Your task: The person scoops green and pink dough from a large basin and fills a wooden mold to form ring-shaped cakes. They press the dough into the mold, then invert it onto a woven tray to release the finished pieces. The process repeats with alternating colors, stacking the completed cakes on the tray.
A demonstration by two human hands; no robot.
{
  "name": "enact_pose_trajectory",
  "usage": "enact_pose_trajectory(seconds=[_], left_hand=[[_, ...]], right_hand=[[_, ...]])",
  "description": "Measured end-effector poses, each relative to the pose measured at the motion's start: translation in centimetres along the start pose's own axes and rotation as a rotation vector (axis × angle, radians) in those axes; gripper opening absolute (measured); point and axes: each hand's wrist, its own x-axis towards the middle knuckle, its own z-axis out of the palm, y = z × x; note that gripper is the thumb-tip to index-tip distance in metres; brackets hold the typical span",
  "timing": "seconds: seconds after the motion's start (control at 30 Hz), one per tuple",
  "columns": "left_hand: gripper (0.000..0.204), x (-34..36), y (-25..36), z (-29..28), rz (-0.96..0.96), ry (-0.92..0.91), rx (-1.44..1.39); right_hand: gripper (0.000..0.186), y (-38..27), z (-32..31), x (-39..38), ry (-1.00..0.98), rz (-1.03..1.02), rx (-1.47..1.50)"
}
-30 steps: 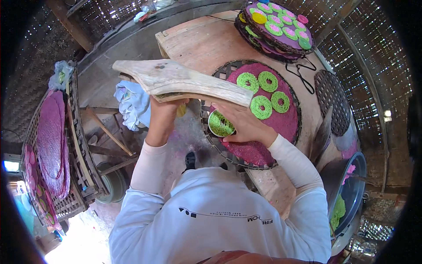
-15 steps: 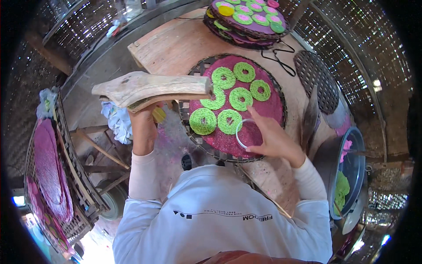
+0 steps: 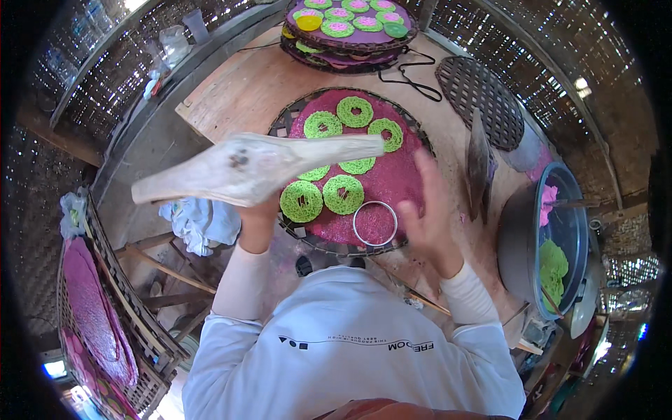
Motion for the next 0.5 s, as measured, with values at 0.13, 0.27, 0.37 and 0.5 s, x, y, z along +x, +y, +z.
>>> enact_pose_trajectory(seconds=[0.13, 0.27, 0.37, 0.5], left_hand=[[0.038, -3.4, -1.6, 4.7, 0.369, -0.088, 0.393], [0.043, 5.5, 8.6, -0.3, 0.310, -0.502, -0.518], [0.046, 9.0, 11.3, -1.5, 0.521, -0.766, -0.548], [0.038, 13.3, 15.8, -4.6, 0.706, -0.649, 0.140]], right_hand=[[0.037, -2.1, -2.9, 5.3, -0.020, -0.159, 0.272], [0.040, -1.2, -5.3, 9.7, -0.095, 0.196, 0.602], [0.042, -0.4, -3.6, 14.3, 0.060, 0.260, 1.088], [0.042, -4.6, -3.4, 14.5, 0.067, 0.379, 0.781]])
